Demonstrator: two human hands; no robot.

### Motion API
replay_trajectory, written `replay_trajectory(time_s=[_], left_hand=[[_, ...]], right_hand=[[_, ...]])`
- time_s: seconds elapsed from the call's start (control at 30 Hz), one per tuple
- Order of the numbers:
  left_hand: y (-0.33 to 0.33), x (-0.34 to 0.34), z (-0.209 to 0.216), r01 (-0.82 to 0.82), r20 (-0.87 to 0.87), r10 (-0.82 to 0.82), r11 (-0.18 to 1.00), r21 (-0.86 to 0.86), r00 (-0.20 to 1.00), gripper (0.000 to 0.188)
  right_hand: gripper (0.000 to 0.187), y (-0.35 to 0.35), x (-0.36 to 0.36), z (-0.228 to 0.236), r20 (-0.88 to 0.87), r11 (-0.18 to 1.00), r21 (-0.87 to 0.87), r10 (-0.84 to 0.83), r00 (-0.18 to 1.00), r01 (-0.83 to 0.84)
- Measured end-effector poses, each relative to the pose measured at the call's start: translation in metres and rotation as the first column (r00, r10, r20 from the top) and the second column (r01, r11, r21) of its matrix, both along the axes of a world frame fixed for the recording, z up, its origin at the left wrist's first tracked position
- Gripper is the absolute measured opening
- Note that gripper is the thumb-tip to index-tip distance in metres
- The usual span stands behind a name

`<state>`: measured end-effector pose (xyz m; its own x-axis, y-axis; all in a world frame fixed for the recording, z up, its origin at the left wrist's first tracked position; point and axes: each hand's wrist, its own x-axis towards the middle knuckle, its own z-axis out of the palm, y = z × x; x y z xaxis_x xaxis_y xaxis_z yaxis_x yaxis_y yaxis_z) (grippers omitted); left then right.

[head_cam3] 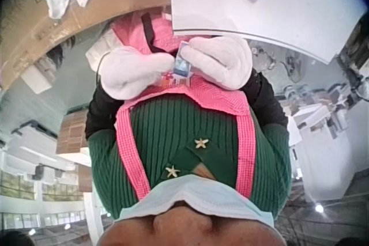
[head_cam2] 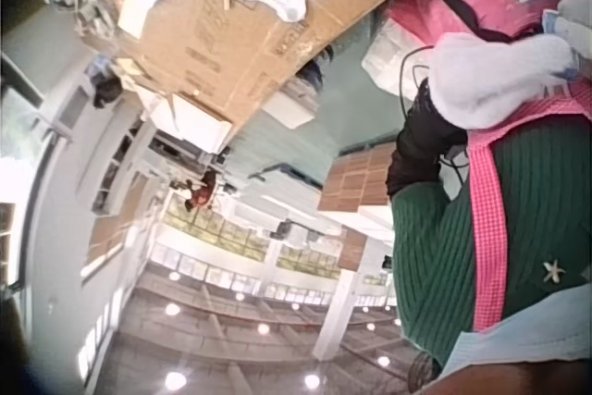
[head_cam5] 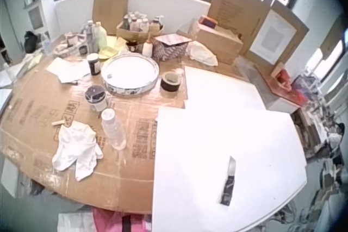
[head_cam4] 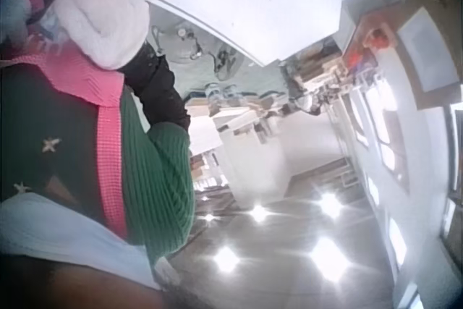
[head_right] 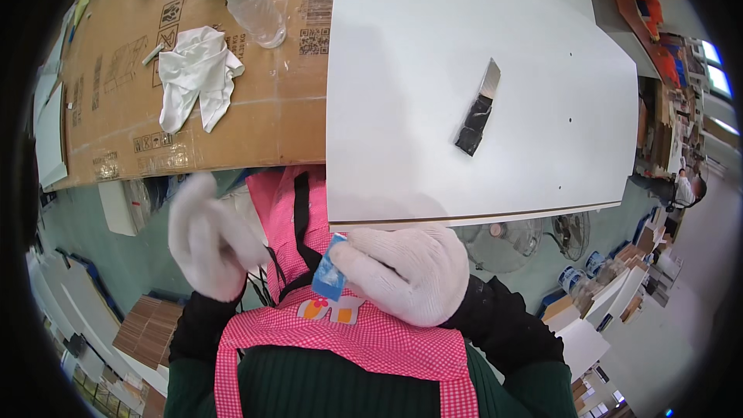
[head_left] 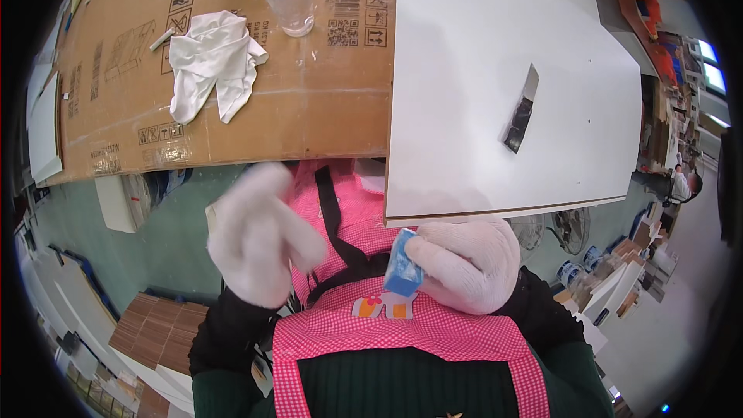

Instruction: Inspecting and cleaning white furniture panels using a scraper and a cleaning block.

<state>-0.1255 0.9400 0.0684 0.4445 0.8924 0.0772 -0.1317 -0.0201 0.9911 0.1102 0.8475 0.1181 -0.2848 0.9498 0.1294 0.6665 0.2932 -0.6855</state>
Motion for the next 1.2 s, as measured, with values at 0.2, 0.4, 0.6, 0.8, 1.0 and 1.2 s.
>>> replay_trajectory(time_s=[0.2, 0.4, 0.6, 0.8, 1.0, 1.2], left_hand=[[-0.013, 0.006, -0.013, -0.155, 0.088, 0.197, 0.924, -0.349, 0.976, 0.04], [-0.019, 0.001, -0.016, -0.198, 0.002, 0.219, 0.886, -0.419, 0.976, 0.039], [-0.019, 0.002, -0.018, -0.212, -0.003, 0.239, 0.854, -0.476, 0.971, 0.037], [-0.017, 0.0, -0.02, -0.173, 0.029, 0.213, 0.857, -0.486, 0.977, 0.037], [-0.015, 0.003, -0.017, -0.178, -0.032, 0.187, 0.851, -0.494, 0.982, 0.036], [-0.013, 0.001, -0.018, -0.175, -0.02, 0.191, 0.846, -0.504, 0.981, 0.036]], right_hand=[[0.034, 0.005, -0.015, -0.008, 0.089, 0.993, -0.102, -0.042, 0.995, 0.051], [0.04, -0.007, -0.02, -0.011, 0.124, 0.994, -0.024, -0.099, 0.987, 0.103], [0.044, 0.005, -0.022, -0.007, 0.125, 0.97, -0.212, -0.089, 0.988, 0.115], [0.046, -0.005, -0.03, -0.014, 0.081, 0.961, -0.052, -0.267, 0.96, 0.271], [0.046, -0.002, -0.031, -0.017, 0.125, 0.954, -0.072, -0.281, 0.952, 0.291], [0.046, -0.005, -0.028, -0.017, 0.09, 0.95, -0.107, -0.283, 0.955, 0.292]])
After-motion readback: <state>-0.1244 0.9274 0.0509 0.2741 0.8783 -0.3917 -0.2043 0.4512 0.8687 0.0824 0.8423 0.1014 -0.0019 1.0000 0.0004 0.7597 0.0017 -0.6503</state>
